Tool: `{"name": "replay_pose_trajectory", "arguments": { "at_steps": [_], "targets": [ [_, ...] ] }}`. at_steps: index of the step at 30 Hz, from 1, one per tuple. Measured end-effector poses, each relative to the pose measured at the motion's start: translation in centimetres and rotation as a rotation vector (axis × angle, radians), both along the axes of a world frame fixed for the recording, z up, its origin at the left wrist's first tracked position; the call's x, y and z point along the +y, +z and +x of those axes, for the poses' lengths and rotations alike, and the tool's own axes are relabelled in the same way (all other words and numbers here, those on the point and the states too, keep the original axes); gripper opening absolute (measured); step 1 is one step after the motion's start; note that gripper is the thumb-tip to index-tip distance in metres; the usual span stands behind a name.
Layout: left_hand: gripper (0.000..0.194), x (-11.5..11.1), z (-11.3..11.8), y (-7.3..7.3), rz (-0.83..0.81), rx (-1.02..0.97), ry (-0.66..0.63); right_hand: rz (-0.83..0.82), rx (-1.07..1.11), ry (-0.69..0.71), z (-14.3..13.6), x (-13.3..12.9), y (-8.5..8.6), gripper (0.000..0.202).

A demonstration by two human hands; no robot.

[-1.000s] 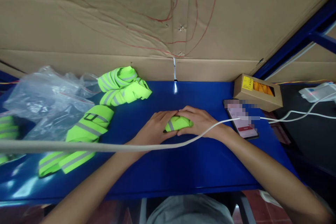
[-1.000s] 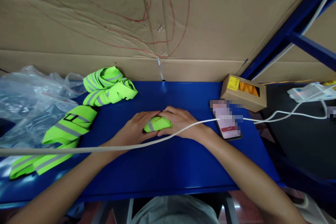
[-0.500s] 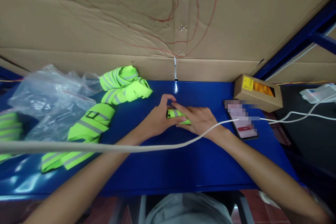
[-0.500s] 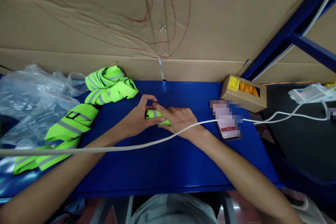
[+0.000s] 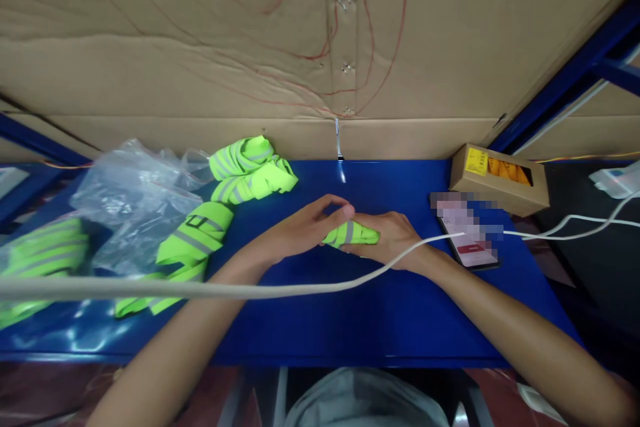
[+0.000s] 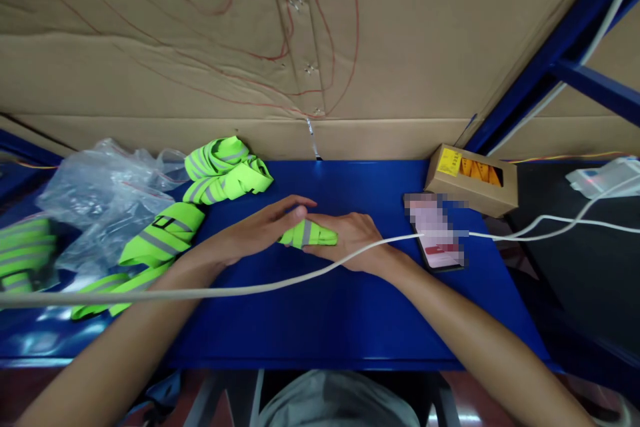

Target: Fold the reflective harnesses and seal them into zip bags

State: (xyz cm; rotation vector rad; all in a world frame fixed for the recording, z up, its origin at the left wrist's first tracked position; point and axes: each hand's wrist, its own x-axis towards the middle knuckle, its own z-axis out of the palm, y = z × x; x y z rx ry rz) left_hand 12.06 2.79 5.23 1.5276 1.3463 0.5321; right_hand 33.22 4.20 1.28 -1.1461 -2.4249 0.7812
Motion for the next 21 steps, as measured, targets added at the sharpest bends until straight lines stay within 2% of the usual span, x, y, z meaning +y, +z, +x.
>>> {"name": "replay_pose_trajectory", "arguments": {
  "at_steps": [3,6,10,11,12,14,16,17,18,19,21],
  "targets": [
    [0.073,-1.7,-1.5,0.7,0.047,-0.056,0.087,-0.16,0.228,-0.069,0.5,-0.4,-0.3,0.053],
    [0.061,-5.3,-4.7,0.0,0.189,0.041,0.266,-0.296,0.467,-0.16,0.8,-0.7,-0.6,0.055],
    [0.043,-10.5,-11.2,-0.9,0.325,0.307,0.644,-0.477,0.648,-0.245,0.6,-0.2,-0.7,0.049],
    [0.038,-11.4,-13.1,-0.8,0.358,0.351,0.796,-0.498,0.668,-0.265,0.5,0.0,-0.8,0.049],
    [0.037,-11.9,-15.0,-0.6,0.394,0.39,0.91,-0.511,0.678,-0.284,0.3,0.2,-0.8,0.049],
    [0.042,-11.7,-18.7,-0.1,0.45,0.439,0.994,-0.515,0.674,-0.305,0.1,0.3,-1.0,0.049],
    [0.05,-9.9,-21.8,0.0,0.484,0.626,0.883,-0.503,0.66,-0.305,-0.1,0.1,-1.4,0.051],
    [0.055,-8.6,-23.0,-0.1,0.482,0.771,0.761,-0.497,0.655,-0.295,-0.1,0.0,-1.5,0.052],
    [0.058,-7.2,-23.9,-0.4,0.503,0.818,0.701,-0.491,0.653,-0.282,-0.1,-0.2,-1.7,0.053],
    [0.06,-5.7,-24.4,-0.6,0.53,0.855,0.652,-0.486,0.656,-0.271,0.0,-0.4,-1.8,0.055],
    [0.049,-3.3,-24.4,-0.8,0.569,0.942,0.541,-0.48,0.663,-0.263,0.1,-0.6,-2.0,0.056]
  ]
}}
